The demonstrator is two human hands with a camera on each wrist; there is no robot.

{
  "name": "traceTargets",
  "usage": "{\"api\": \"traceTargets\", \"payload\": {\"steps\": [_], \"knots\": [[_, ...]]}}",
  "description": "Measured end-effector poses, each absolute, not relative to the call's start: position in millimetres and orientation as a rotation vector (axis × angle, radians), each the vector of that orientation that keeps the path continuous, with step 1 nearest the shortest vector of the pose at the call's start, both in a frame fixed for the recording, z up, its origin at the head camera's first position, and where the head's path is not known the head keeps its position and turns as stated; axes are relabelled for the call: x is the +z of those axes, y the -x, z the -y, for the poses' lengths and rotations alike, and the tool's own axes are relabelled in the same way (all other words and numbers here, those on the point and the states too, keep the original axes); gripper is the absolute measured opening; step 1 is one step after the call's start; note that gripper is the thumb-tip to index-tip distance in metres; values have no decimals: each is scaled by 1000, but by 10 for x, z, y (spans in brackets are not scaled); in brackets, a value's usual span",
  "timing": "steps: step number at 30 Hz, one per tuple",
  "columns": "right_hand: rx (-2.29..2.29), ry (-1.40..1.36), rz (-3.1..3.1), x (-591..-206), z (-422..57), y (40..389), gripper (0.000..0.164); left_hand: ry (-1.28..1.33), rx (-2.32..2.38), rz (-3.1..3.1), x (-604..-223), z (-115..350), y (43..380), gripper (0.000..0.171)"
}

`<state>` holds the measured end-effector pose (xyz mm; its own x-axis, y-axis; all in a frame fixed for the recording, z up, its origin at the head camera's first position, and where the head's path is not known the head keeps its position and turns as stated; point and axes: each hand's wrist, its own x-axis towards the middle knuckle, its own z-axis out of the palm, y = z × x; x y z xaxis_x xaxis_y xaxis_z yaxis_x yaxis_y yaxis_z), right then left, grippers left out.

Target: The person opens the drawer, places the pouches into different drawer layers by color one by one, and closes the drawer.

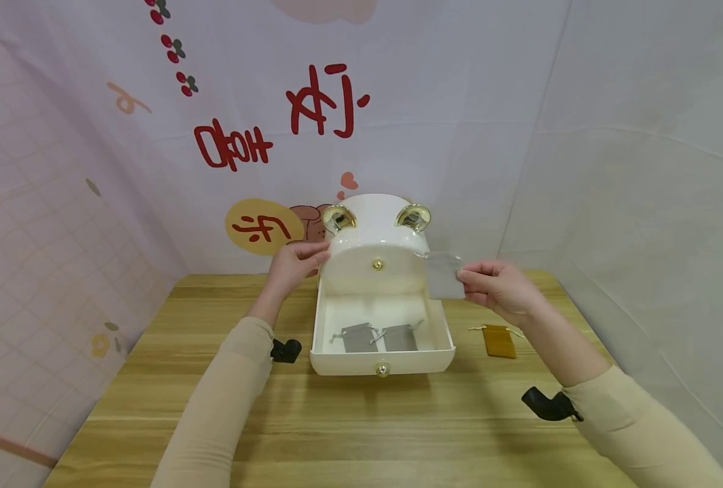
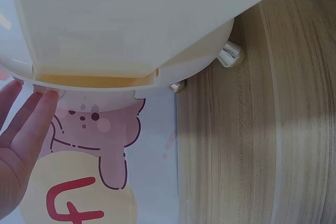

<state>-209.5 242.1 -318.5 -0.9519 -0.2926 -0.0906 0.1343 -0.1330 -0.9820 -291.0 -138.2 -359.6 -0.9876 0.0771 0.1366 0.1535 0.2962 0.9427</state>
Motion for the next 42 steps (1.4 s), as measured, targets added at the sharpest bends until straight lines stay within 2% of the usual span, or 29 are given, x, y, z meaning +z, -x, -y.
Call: {"api": "traceTargets", "payload": {"steps": [14,25,30,31,36,42], "knots": [[-2061,142,-1718,-3262,-2030,2047,22,232,-1821,2469,-3590,1383,2898,33],[-1994,165,-1759,-3375,-1848,2053,20,238,-1813,2472,-3588,1376,2894,34],[-1999,161,-1761,-3400,-1800,2068,12,234,-1806,2470,-3605,1379,2908,34],[-1996,167,-1757,-3408,-1793,2073,13,239,-1798,2473,-3608,1383,2909,34],[-1952,208,-1772,-3438,-1791,2084,44,240,-1780,2480,-3616,1383,2906,33],[-1959,204,-1779,-3418,-1819,2067,46,239,-1774,2480,-3607,1381,2900,33]]}}
